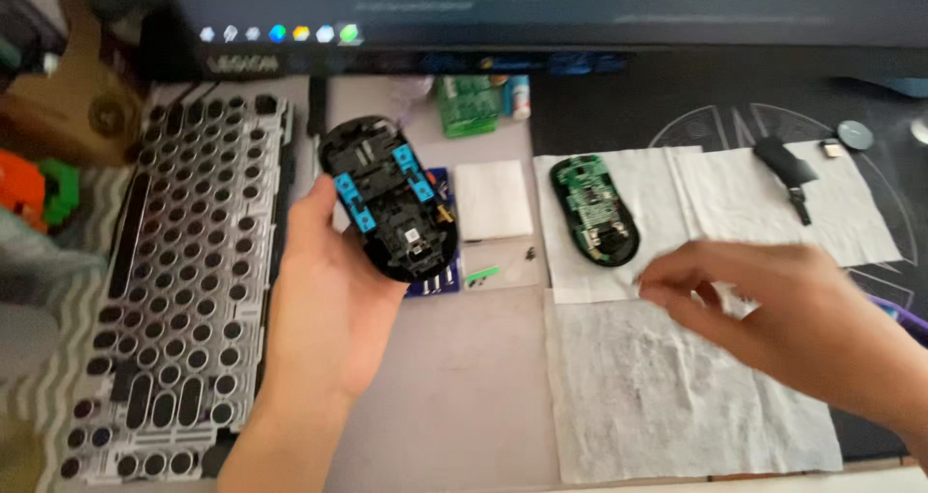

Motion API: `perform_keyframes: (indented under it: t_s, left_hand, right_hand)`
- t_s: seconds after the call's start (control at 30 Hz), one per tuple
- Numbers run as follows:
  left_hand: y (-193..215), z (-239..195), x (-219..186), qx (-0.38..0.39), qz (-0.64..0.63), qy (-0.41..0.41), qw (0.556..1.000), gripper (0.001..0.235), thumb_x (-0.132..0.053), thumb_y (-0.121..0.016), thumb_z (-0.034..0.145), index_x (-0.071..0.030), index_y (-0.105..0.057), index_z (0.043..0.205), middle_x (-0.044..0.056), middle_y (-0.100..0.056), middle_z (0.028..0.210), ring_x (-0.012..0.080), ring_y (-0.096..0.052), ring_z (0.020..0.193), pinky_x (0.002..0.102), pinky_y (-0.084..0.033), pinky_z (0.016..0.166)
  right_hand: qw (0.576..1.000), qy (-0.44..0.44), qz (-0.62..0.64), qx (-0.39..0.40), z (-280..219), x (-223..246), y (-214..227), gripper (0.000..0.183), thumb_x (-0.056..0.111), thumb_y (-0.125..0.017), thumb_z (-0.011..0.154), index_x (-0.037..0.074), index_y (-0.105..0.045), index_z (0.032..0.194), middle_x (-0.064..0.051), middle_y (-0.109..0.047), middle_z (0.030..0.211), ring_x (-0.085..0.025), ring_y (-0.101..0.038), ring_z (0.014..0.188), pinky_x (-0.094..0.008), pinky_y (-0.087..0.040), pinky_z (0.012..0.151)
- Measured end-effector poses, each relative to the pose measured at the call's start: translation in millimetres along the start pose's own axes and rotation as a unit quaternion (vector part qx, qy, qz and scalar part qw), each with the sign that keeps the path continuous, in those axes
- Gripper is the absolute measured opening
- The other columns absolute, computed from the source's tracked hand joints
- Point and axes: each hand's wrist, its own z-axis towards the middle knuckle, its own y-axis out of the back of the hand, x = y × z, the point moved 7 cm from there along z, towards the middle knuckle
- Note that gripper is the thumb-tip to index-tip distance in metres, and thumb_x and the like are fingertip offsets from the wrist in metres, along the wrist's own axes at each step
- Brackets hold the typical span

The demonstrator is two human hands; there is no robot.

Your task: The person uses a small screwdriver to remove screws from the underside of a disassembled black computer mouse. They repeatedly probe and adjust internal components, including blue switch modules, while holding the mouse shell in one hand.

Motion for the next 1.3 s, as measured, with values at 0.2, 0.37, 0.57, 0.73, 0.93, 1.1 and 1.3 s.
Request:
perform_keyframes:
  t_s: [0.2,0.37,0.57,0.73,0.93,1.1,1.3]
  left_hand:
    - [6,9,9,0.011,-0.032,0.010,0.999,0.059,-0.042,-0.042,0.115,0.000,-0.068,0.147,0.026,-0.077,0.129,0.0358,-0.074,0.118,0.046,-0.058,0.109]
    - [6,7,13,-0.011,-0.012,0.039,0.999,0.063,-0.046,-0.038,0.116,-0.003,-0.069,0.151,0.022,-0.078,0.138,0.0315,-0.074,0.122,0.044,-0.058,0.107]
    - [14,14,19,-0.016,-0.013,0.040,0.999,0.061,-0.049,-0.042,0.115,-0.004,-0.072,0.142,0.018,-0.080,0.134,0.0278,-0.073,0.115,0.043,-0.059,0.100]
    - [14,13,20,0.011,0.005,0.032,0.999,0.061,-0.047,-0.040,0.116,-0.001,-0.072,0.141,0.020,-0.078,0.120,0.0321,-0.071,0.095,0.044,-0.058,0.088]
    - [15,16,22,0.015,0.001,0.034,0.999,0.060,-0.048,-0.039,0.117,-0.002,-0.071,0.140,0.020,-0.077,0.119,0.0327,-0.072,0.095,0.043,-0.057,0.087]
    - [14,15,21,0.022,0.004,0.028,0.999,0.059,-0.046,-0.040,0.117,-0.002,-0.071,0.140,0.018,-0.077,0.119,0.0318,-0.071,0.095,0.043,-0.058,0.087]
    - [15,19,25,0.031,0.005,0.033,0.999,0.062,-0.049,-0.039,0.117,-0.003,-0.072,0.142,0.017,-0.078,0.122,0.0311,-0.072,0.095,0.042,-0.057,0.086]
  right_hand:
    - [0.961,0.065,0.231,-0.140,22,67,11,0.038,0.009,-0.087,0.090,0.007,-0.084,0.128,-0.008,-0.095,0.105,-0.012,-0.087,0.087,-0.024,-0.067,0.081]
    - [0.946,0.076,0.285,-0.134,44,91,-16,0.017,0.011,-0.081,0.100,0.005,-0.086,0.115,-0.007,-0.094,0.111,-0.016,-0.092,0.105,-0.027,-0.073,0.095]
    - [0.936,-0.022,0.325,-0.131,53,87,-31,0.017,0.013,-0.081,0.101,0.004,-0.084,0.115,-0.009,-0.096,0.107,-0.017,-0.094,0.105,-0.028,-0.075,0.099]
    - [0.939,-0.115,0.306,-0.111,56,80,-38,0.015,0.019,-0.084,0.100,0.010,-0.087,0.112,-0.002,-0.100,0.107,-0.010,-0.095,0.102,-0.023,-0.069,0.083]
    - [0.940,-0.088,0.314,-0.098,58,79,-45,0.015,0.018,-0.082,0.101,0.009,-0.086,0.113,-0.003,-0.100,0.111,-0.009,-0.094,0.105,-0.020,-0.065,0.084]
    - [0.946,-0.093,0.296,-0.097,58,79,-45,0.014,0.021,-0.083,0.101,0.012,-0.087,0.112,0.001,-0.100,0.109,-0.006,-0.093,0.102,-0.020,-0.060,0.072]
    - [0.943,-0.087,0.302,-0.107,55,84,-38,0.016,0.020,-0.083,0.101,0.010,-0.086,0.113,-0.002,-0.100,0.109,-0.010,-0.095,0.104,-0.022,-0.067,0.086]
